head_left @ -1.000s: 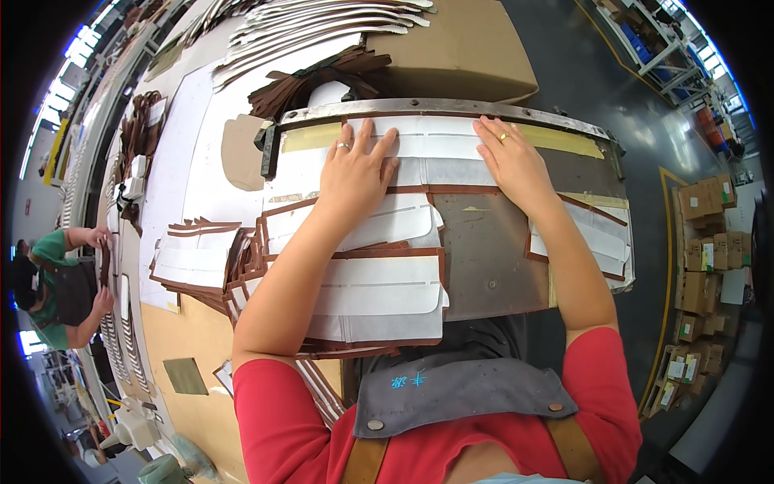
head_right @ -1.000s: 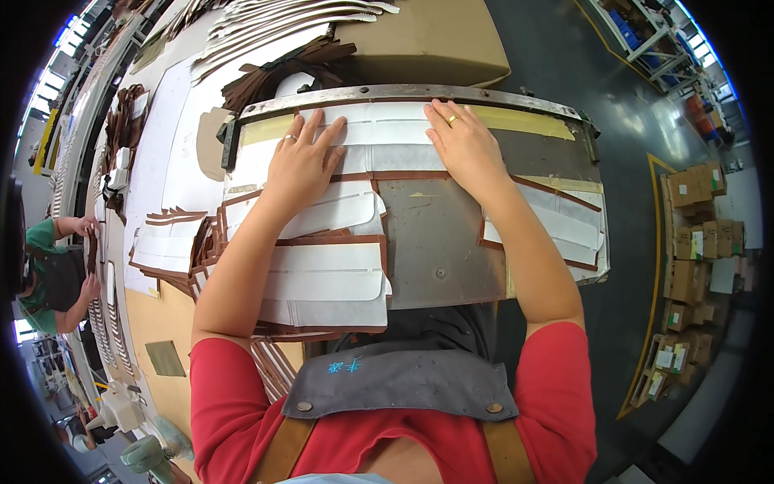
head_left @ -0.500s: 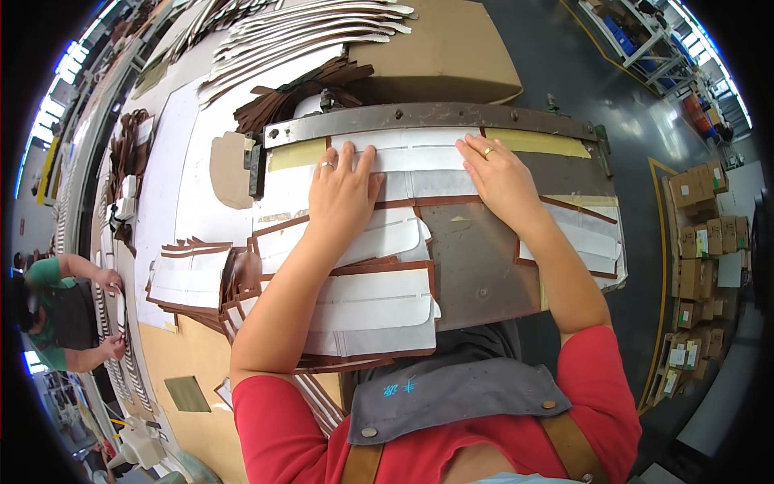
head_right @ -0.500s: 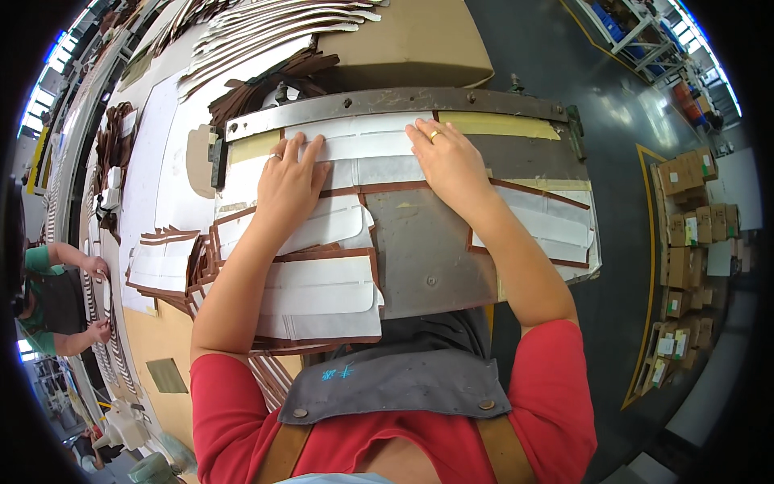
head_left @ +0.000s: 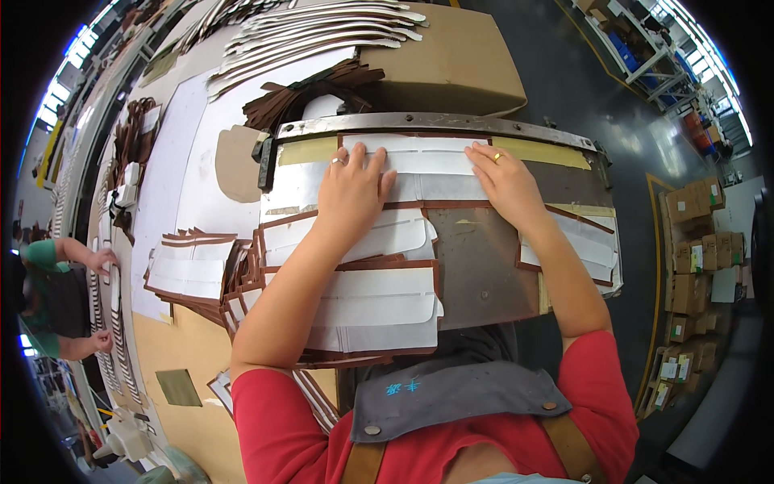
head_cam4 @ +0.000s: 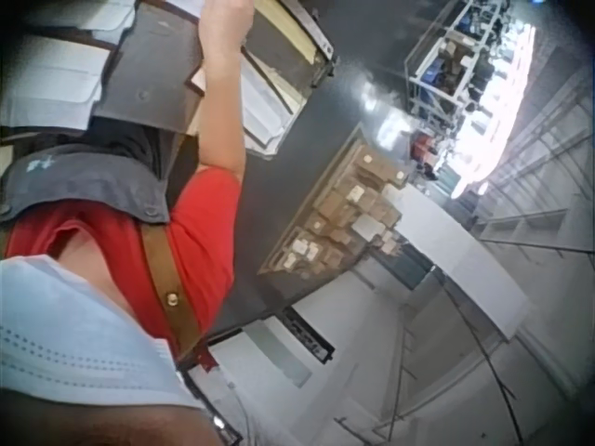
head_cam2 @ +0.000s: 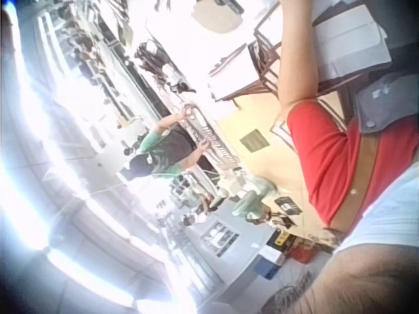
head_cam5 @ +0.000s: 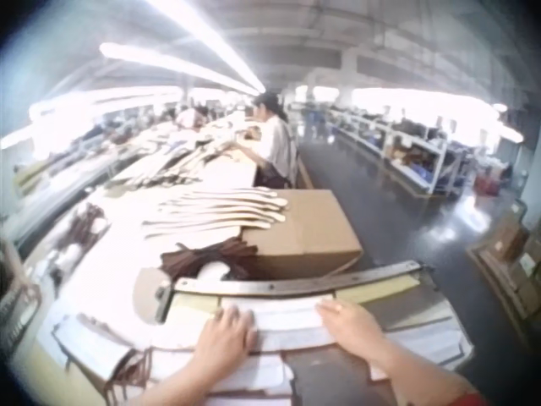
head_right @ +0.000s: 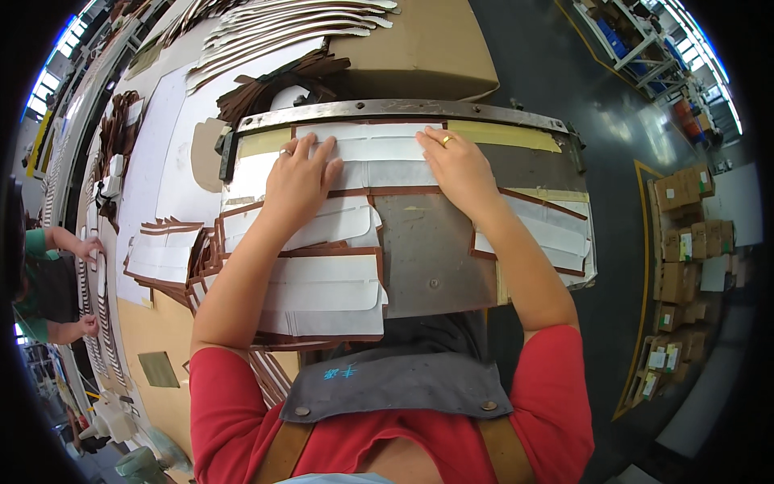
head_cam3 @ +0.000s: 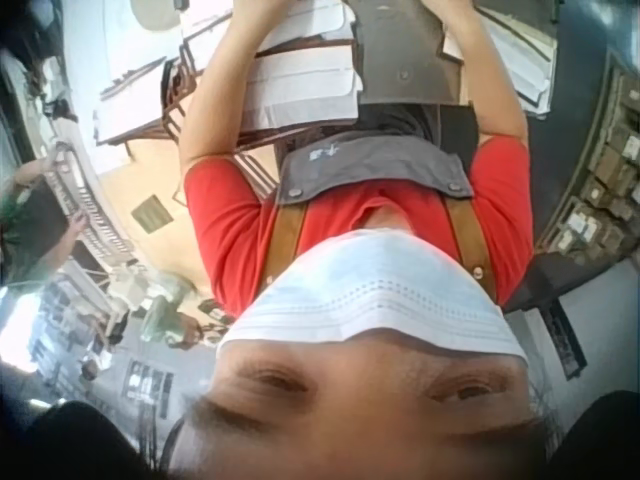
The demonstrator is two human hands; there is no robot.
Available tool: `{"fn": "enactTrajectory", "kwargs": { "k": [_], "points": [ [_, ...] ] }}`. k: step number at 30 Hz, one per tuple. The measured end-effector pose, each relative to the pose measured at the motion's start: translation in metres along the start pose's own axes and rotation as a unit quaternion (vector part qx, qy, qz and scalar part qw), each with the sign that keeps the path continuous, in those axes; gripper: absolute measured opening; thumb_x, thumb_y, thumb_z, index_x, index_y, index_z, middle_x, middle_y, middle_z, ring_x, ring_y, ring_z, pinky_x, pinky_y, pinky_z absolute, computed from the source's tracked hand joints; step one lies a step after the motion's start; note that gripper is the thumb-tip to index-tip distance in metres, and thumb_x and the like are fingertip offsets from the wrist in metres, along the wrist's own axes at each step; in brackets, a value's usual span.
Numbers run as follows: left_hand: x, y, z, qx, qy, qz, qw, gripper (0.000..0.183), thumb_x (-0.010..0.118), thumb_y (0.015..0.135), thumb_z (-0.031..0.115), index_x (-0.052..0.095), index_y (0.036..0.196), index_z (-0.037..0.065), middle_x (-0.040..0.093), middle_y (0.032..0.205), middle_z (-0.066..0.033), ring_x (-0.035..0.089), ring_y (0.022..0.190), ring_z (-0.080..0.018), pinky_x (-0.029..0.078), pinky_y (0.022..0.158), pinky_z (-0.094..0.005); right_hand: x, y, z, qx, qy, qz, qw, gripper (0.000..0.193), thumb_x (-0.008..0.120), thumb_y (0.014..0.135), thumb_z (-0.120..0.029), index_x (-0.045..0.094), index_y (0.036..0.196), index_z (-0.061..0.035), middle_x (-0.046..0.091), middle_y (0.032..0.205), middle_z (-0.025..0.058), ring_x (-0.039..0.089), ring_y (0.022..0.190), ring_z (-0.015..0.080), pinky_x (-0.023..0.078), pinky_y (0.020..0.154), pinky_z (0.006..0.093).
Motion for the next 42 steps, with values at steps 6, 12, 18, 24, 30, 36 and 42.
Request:
{"fn": "enactTrajectory", "kwargs": {
  "k": [6,12,18,24,30,36,42],
  "points": [
    [0.002,0.007,-0.024,-0.049,-0.016,-0.021,0.998,0.038,0.056,0.087,0.025,0.051,0.119,0.005,0.051,0.114,-0.0161,0.052,0.096,-0.0358,0.042,0.083,-0.0413,-0.007,0.032,-0.001,-0.035,0.088,-0.017,0.995,0.027,0.058,0.086,-0.013,0.060,0.111,-0.0047,0.060,0.111,0.0093,0.055,0.105,0.0276,0.042,0.092,0.0366],
    [0.007,0.004,-0.045,-0.092,-0.036,0.028,0.995,0.057,0.064,0.080,0.036,0.046,0.124,0.004,0.045,0.127,-0.0102,0.047,0.111,-0.0329,0.034,0.095,-0.0436,0.056,0.093,-0.052,-0.123,0.159,-0.067,0.977,0.030,0.059,0.085,-0.012,0.059,0.114,-0.0036,0.056,0.108,0.0105,0.051,0.108,0.0274,0.041,0.093,0.0344],
    [0.001,0.004,-0.042,-0.073,0.006,-0.025,0.997,0.047,0.061,0.082,0.040,0.054,0.118,0.011,0.052,0.116,-0.0052,0.049,0.109,-0.0299,0.034,0.090,-0.0417,0.067,0.097,-0.063,-0.192,0.094,-0.078,0.974,0.021,0.060,0.083,-0.011,0.062,0.102,-0.0026,0.058,0.099,0.0089,0.053,0.096,0.0276,0.044,0.087,0.0362],
    [0.000,0.004,-0.031,-0.045,0.070,-0.022,0.996,0.036,0.055,0.087,0.037,0.056,0.119,0.019,0.055,0.107,-0.0035,0.053,0.102,-0.0265,0.034,0.087,-0.0415,0.022,0.061,-0.019,-0.116,0.029,-0.092,0.988,0.019,0.060,0.083,-0.011,0.060,0.100,-0.0022,0.058,0.096,0.0084,0.054,0.094,0.0267,0.044,0.085,0.0354],
    [0.003,-0.001,-0.029,-0.038,0.091,0.015,0.995,0.036,0.050,0.090,0.033,0.052,0.125,0.022,0.055,0.116,-0.0031,0.049,0.113,-0.0266,0.028,0.099,-0.0450,-0.011,0.032,0.020,0.030,0.093,-0.037,0.995,0.026,0.059,0.084,-0.016,0.060,0.108,-0.0045,0.060,0.099,0.0094,0.055,0.100,0.0266,0.042,0.089,0.0347],
    [0.011,0.002,-0.028,-0.030,0.048,-0.013,0.998,0.040,0.048,0.091,0.027,0.049,0.128,0.015,0.049,0.126,-0.0048,0.043,0.122,-0.0247,0.016,0.109,-0.0484,0.004,0.007,0.034,-0.038,-0.028,0.012,0.999,0.035,0.057,0.086,-0.017,0.057,0.120,-0.0087,0.064,0.101,0.0110,0.055,0.102,0.0266,0.037,0.097,0.0356],
    [0.013,0.005,-0.037,-0.086,-0.022,-0.006,0.996,0.048,0.056,0.086,0.033,0.046,0.130,0.014,0.049,0.124,-0.0085,0.041,0.123,-0.0296,0.020,0.106,-0.0467,0.002,0.003,0.079,0.230,0.393,0.046,0.889,0.032,0.056,0.088,-0.012,0.056,0.120,-0.0076,0.063,0.108,0.0087,0.055,0.107,0.0206,0.036,0.098,0.0312]
  ]
}}
Point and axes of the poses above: each hand's wrist, its own y-axis towards the middle knuckle, its own x-axis out of the palm, z = x × y, the point moved 4 cm from there along y, towards the middle knuckle
